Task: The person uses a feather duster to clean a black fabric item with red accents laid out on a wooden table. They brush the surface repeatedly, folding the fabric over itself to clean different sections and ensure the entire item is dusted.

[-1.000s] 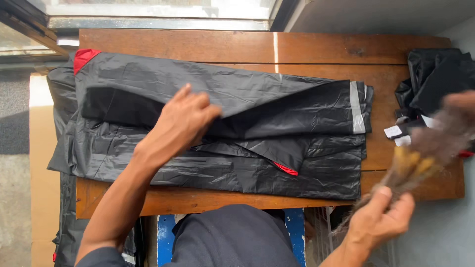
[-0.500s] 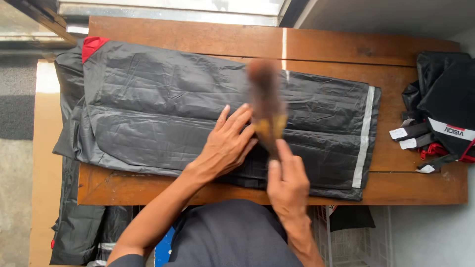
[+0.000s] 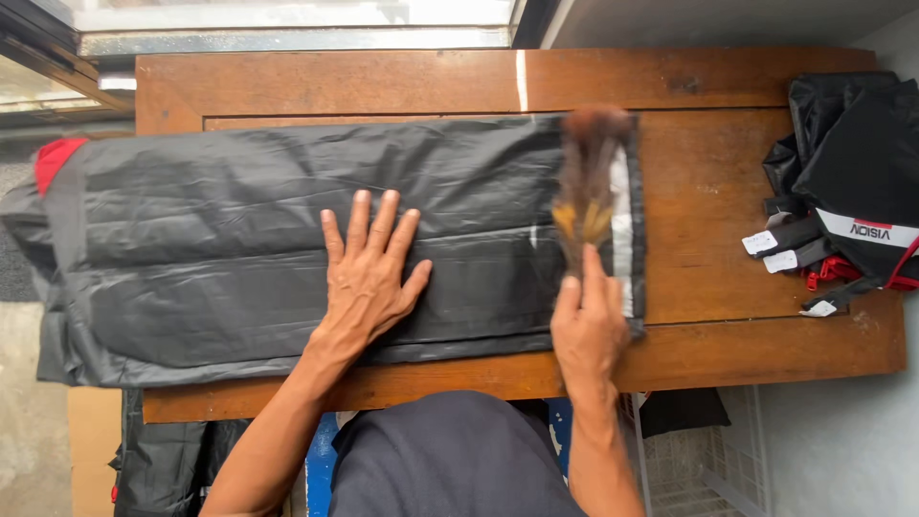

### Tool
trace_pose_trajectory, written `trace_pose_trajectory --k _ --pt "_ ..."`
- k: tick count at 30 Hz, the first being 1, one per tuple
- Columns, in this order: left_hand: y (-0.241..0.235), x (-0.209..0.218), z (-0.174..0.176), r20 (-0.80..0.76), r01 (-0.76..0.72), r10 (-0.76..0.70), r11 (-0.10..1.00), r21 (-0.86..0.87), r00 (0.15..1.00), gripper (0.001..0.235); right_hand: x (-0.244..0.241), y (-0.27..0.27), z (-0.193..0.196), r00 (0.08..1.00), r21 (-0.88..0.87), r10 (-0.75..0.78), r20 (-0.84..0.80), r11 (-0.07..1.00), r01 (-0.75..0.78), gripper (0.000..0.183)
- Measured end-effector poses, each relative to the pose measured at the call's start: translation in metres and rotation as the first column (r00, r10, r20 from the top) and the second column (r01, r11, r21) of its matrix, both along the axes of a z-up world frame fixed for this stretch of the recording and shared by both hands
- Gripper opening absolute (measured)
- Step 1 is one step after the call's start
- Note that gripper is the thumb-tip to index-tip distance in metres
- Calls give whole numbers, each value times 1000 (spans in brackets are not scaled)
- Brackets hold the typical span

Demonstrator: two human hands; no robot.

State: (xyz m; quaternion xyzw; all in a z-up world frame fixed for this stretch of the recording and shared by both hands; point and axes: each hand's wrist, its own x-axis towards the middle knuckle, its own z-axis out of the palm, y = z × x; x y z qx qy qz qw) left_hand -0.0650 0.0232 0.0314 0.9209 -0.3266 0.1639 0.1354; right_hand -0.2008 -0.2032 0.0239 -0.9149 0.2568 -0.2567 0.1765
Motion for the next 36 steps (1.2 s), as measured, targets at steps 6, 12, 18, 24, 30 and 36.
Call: trace_pose_trajectory --k 6,12,18,24,30,36 --pt "-19 1 8 -18 6 -9 991 -130 1000 72 31 43 2 990 -34 127 -63 991 -129 42" --pt "-29 -6 -34 21 31 -31 999 -9 999 72 11 64 3 937 -200 344 -52 916 -347 37" --pt "-37 -2 -10 -27 58 -58 998 -15 998 74 -16 -13 16 980 -118 53 -193 990 -77 35" --pt "-73 27 -20 37 100 -99 994 -44 994 76 -24 -72 -6 995 -29 -103 -17 994 102 37" --pt "-91 42 -23 4 127 -128 987 -99 992 74 -13 -26 -2 990 -4 9 144 1000 -8 36" --pt "-79 20 -26 -28 103 -103 995 -16 994 71 16 42 -6 967 -8 243 80 970 -243 36"
